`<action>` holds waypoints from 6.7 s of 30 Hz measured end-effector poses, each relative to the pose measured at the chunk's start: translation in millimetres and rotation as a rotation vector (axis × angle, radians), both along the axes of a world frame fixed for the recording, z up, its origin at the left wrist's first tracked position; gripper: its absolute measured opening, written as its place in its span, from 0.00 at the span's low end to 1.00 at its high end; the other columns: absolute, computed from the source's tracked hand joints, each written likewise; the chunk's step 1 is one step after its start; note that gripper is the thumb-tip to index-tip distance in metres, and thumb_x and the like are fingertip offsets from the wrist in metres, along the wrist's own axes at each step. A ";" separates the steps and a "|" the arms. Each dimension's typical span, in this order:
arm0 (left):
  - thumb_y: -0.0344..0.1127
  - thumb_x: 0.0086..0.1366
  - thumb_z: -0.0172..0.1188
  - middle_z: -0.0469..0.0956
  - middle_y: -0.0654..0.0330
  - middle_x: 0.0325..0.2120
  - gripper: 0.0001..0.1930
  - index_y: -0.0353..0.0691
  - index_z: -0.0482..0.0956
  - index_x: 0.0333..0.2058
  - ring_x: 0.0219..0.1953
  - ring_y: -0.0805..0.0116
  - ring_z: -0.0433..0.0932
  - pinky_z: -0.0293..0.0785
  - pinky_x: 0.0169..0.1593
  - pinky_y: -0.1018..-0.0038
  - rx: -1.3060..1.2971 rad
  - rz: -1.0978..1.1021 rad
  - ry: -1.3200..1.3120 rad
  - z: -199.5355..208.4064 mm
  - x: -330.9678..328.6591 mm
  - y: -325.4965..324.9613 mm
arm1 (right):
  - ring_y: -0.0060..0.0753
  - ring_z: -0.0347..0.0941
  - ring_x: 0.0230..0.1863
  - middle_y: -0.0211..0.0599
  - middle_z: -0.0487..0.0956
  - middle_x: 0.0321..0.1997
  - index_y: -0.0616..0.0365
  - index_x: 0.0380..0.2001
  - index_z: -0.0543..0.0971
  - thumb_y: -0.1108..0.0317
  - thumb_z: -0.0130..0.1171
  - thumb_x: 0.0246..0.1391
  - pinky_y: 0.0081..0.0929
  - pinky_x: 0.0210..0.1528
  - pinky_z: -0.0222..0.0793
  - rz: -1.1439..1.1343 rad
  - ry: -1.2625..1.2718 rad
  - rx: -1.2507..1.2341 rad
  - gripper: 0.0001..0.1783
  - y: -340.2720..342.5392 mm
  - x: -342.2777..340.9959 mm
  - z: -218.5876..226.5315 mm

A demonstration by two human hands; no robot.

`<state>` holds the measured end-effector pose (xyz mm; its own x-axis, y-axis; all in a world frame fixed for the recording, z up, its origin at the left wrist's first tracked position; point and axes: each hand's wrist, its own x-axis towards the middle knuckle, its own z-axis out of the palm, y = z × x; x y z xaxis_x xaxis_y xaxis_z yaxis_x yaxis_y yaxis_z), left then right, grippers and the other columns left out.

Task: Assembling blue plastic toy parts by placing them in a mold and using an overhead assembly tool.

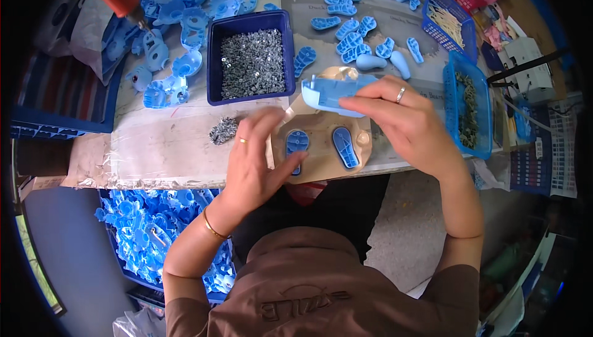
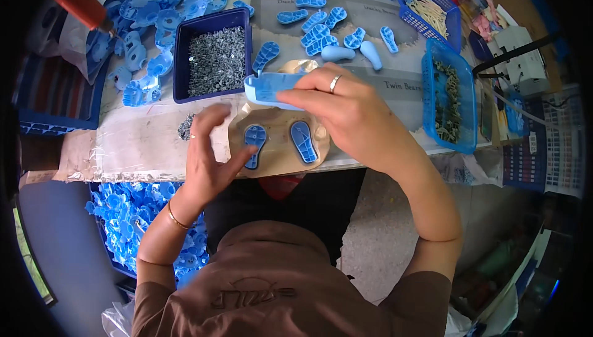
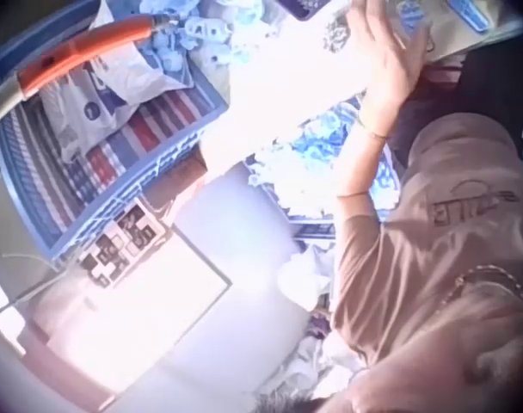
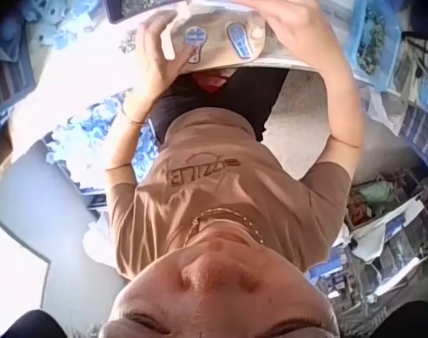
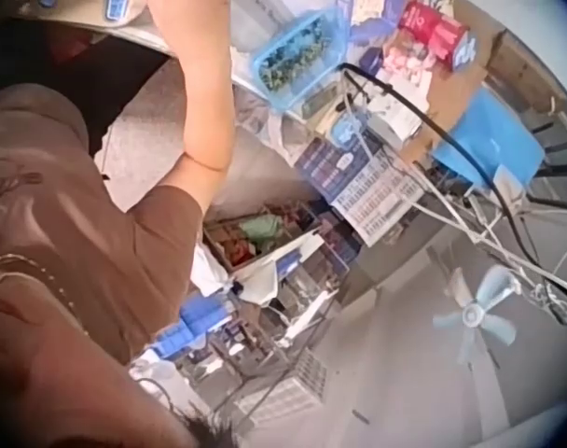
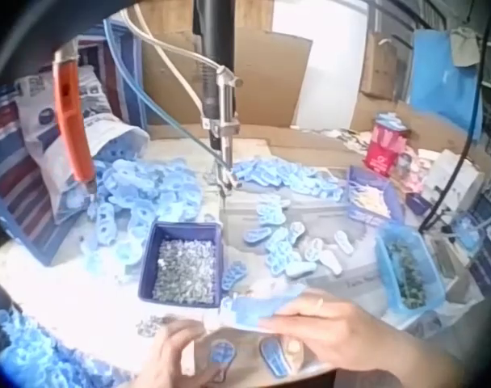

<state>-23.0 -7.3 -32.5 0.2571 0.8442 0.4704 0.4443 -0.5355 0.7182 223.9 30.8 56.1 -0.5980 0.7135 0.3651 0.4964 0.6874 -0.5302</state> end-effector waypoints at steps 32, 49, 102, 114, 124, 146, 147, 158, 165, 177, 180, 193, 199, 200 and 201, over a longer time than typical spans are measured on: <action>0.25 0.49 0.67 0.67 0.63 0.23 0.04 0.36 0.82 0.25 0.32 0.66 0.67 0.65 0.39 0.71 -0.109 0.473 0.210 40.6 -79.8 -41.3 | 0.38 0.71 0.46 0.34 0.74 0.46 0.60 0.47 0.79 0.80 0.57 0.43 0.29 0.48 0.73 0.120 -0.336 0.058 0.23 -35.9 -26.3 -64.7; 0.36 0.70 0.49 0.78 0.58 0.45 0.15 0.37 0.73 0.52 0.45 0.62 0.77 0.75 0.50 0.64 -0.469 0.860 -0.867 -263.6 -310.6 -34.3 | 0.42 0.73 0.47 0.37 0.77 0.46 0.60 0.46 0.79 0.82 0.57 0.43 0.36 0.49 0.72 0.063 -0.230 0.062 0.23 -41.0 -32.6 -64.7; 0.26 0.60 0.62 0.78 0.49 0.27 0.17 0.33 0.76 0.49 0.30 0.53 0.79 0.74 0.35 0.62 -0.064 -0.402 0.364 43.7 106.3 36.9 | 0.35 0.80 0.33 0.39 0.81 0.33 0.56 0.39 0.74 0.71 0.60 0.55 0.30 0.37 0.73 -0.053 0.120 -0.498 0.08 -7.7 78.3 -13.7; 0.27 0.69 0.54 0.80 0.54 0.27 0.11 0.31 0.77 0.47 0.29 0.68 0.80 0.73 0.35 0.75 -0.468 -0.354 0.057 51.9 79.3 16.7 | 0.44 0.78 0.32 0.42 0.81 0.31 0.57 0.32 0.78 0.72 0.62 0.49 0.34 0.36 0.72 -1.118 -0.417 -0.117 0.06 24.4 285.1 -81.3; 0.30 0.71 0.52 0.78 0.60 0.26 0.11 0.32 0.78 0.46 0.29 0.75 0.75 0.69 0.34 0.80 -0.543 -0.296 -0.051 44.1 63.5 12.3 | 0.24 0.78 0.34 0.32 0.79 0.30 0.63 0.35 0.77 0.72 0.59 0.56 0.22 0.36 0.71 -0.937 0.283 -0.305 0.06 22.6 257.7 -51.7; 0.29 0.69 0.56 0.79 0.59 0.26 0.08 0.34 0.67 0.39 0.30 0.77 0.79 0.74 0.34 0.78 -0.698 -0.302 -0.330 28.4 46.3 4.1 | 0.18 0.76 0.34 0.32 0.81 0.34 0.64 0.43 0.82 0.72 0.63 0.57 0.17 0.38 0.73 -0.107 0.450 -1.125 0.12 -4.8 20.5 -20.5; 0.29 0.68 0.58 0.79 0.57 0.26 0.09 0.34 0.66 0.38 0.30 0.74 0.80 0.74 0.33 0.76 -0.637 -0.281 -0.252 27.2 45.2 4.0 | 0.17 0.76 0.32 0.32 0.82 0.32 0.65 0.43 0.81 0.72 0.63 0.57 0.17 0.37 0.73 -0.148 0.428 -1.109 0.12 -6.1 17.9 -20.0; 0.29 0.68 0.58 0.79 0.60 0.26 0.07 0.32 0.73 0.41 0.31 0.78 0.78 0.73 0.37 0.80 -0.749 -0.315 -0.146 40.3 39.0 -1.2 | 0.18 0.76 0.31 0.33 0.81 0.32 0.66 0.42 0.82 0.75 0.62 0.56 0.18 0.34 0.72 -0.076 0.337 -1.223 0.11 -8.1 19.0 -17.6; 0.36 0.59 0.66 0.80 0.56 0.32 0.15 0.36 0.77 0.42 0.35 0.58 0.76 0.72 0.41 0.64 -0.169 -0.187 0.123 28.6 28.1 7.9 | 0.14 0.71 0.35 0.26 0.78 0.36 0.61 0.49 0.77 0.76 0.62 0.55 0.17 0.39 0.69 -0.121 0.395 -0.827 0.17 -20.9 -0.7 -27.9; 0.34 0.50 0.70 0.74 0.58 0.39 0.20 0.42 0.77 0.43 0.41 0.55 0.70 0.68 0.47 0.63 0.001 0.017 0.363 9.9 9.3 19.6 | 0.14 0.73 0.33 0.29 0.79 0.32 0.64 0.46 0.75 0.75 0.64 0.52 0.15 0.35 0.68 -0.255 0.271 -0.990 0.17 8.9 -0.7 -55.3; 0.33 0.50 0.69 0.73 0.59 0.38 0.16 0.42 0.78 0.38 0.40 0.55 0.70 0.68 0.44 0.63 -0.028 0.011 0.366 11.5 12.5 22.2 | 0.14 0.73 0.32 0.30 0.79 0.32 0.64 0.46 0.75 0.76 0.64 0.51 0.15 0.33 0.67 -0.219 0.237 -1.000 0.18 16.5 3.1 -55.3; 0.32 0.49 0.69 0.73 0.63 0.37 0.11 0.43 0.79 0.32 0.39 0.59 0.72 0.68 0.41 0.64 -0.008 0.016 0.390 8.3 17.9 23.0 | 0.24 0.79 0.32 0.41 0.83 0.34 0.64 0.36 0.78 0.75 0.65 0.49 0.22 0.34 0.71 -0.134 -0.118 -0.787 0.10 21.5 -3.7 -39.9; 0.32 0.47 0.70 0.75 0.62 0.37 0.07 0.42 0.81 0.27 0.42 0.58 0.72 0.70 0.45 0.64 -0.077 0.030 0.409 10.4 16.1 22.3 | 0.38 0.76 0.39 0.34 0.78 0.33 0.55 0.29 0.82 0.70 0.69 0.41 0.35 0.41 0.70 -0.103 -0.368 -0.231 0.09 15.9 -12.9 -41.2; 0.33 0.48 0.69 0.74 0.63 0.37 0.07 0.43 0.81 0.27 0.41 0.60 0.72 0.68 0.42 0.64 -0.025 0.036 0.414 10.3 16.4 22.6 | 0.38 0.76 0.39 0.34 0.78 0.33 0.55 0.29 0.82 0.70 0.69 0.41 0.35 0.41 0.70 -0.100 -0.369 -0.231 0.09 17.8 -12.7 -42.7; 0.33 0.49 0.69 0.73 0.65 0.36 0.06 0.44 0.81 0.27 0.39 0.61 0.71 0.67 0.40 0.64 0.028 0.043 0.419 10.3 16.5 22.7 | 0.40 0.74 0.41 0.34 0.77 0.34 0.53 0.28 0.82 0.69 0.69 0.40 0.37 0.43 0.69 -0.118 -0.391 -0.255 0.08 21.6 -12.4 -44.1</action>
<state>-6.4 15.4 -22.2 0.3960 0.8466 0.3557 0.7168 -0.5271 0.4565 211.6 52.3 12.0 -0.5650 0.8224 -0.0663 0.7590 0.4865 -0.4328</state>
